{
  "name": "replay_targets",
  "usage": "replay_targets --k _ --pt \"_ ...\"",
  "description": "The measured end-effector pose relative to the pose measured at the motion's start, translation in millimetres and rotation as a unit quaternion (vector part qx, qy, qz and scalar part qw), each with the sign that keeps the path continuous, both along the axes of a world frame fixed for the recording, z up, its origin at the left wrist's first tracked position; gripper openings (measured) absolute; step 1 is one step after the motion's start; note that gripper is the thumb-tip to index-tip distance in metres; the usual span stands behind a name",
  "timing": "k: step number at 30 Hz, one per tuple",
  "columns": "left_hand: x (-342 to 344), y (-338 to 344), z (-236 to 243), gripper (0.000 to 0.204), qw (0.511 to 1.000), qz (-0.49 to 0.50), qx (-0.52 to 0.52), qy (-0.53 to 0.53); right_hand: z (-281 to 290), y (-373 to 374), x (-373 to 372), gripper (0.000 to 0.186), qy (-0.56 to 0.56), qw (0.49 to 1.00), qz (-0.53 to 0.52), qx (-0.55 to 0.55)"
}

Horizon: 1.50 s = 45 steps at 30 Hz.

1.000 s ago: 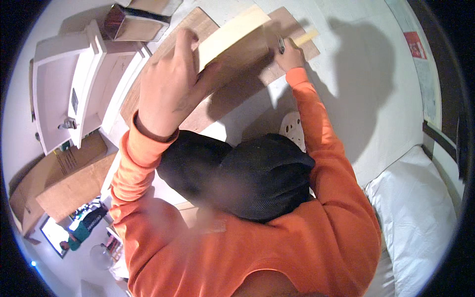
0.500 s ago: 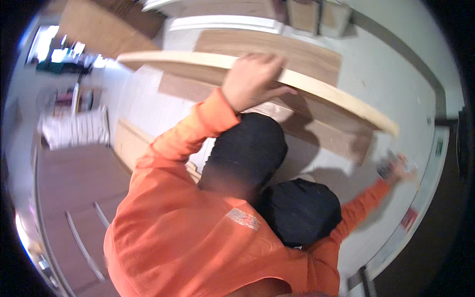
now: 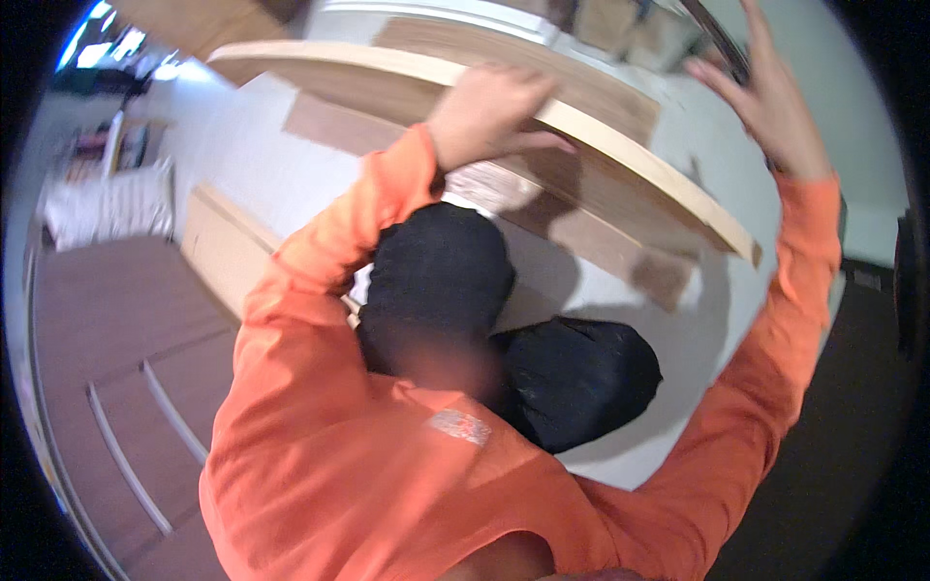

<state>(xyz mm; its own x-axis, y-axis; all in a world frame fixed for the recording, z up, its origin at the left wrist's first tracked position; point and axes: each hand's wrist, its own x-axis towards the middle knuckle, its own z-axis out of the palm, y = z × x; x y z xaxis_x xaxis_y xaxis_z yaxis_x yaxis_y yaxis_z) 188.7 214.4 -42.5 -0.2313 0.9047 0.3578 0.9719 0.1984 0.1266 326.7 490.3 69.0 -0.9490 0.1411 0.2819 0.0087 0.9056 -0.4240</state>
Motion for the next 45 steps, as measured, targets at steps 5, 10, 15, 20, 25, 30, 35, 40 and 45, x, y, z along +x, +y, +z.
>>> replay_targets --k 5,10,15,20,25,30,35,40,45 --pt "-2 -2 5 0.053 1.000 -0.002 -0.011 0.014 7 36 62 0.064 0.016 0.970 -0.178 -0.166" --pt "-8 -10 11 0.051 0.999 -0.005 -0.025 -0.026 -60 84 209 0.036 0.156 0.870 -0.411 -0.223" --pt "-32 -54 23 0.055 0.999 0.041 0.016 0.017 -243 55 318 0.022 0.100 0.735 -0.556 -0.375" --pt "-71 -105 20 0.057 0.996 0.083 0.020 0.015 -420 -16 308 0.038 -0.079 0.726 -0.580 -0.362" --pt "-97 -132 13 0.052 0.994 0.100 0.037 0.022 -501 -12 275 0.031 0.017 0.851 -0.522 -0.058" --pt "-109 -143 6 0.050 0.993 0.105 0.054 0.004 -459 3 258 0.034 0.262 0.634 -0.604 -0.407" --pt "-110 -148 3 0.048 0.994 0.108 -0.003 0.009 -280 -14 255 0.023 0.422 0.594 -0.433 -0.530" --pt "-87 -103 14 0.044 0.998 -0.027 0.007 -0.049 -249 -61 203 0.041 0.405 0.574 -0.387 -0.597" --pt "-70 -73 -2 0.020 0.998 -0.062 0.011 -0.012 -291 -73 166 0.048 0.371 0.599 -0.414 -0.576"
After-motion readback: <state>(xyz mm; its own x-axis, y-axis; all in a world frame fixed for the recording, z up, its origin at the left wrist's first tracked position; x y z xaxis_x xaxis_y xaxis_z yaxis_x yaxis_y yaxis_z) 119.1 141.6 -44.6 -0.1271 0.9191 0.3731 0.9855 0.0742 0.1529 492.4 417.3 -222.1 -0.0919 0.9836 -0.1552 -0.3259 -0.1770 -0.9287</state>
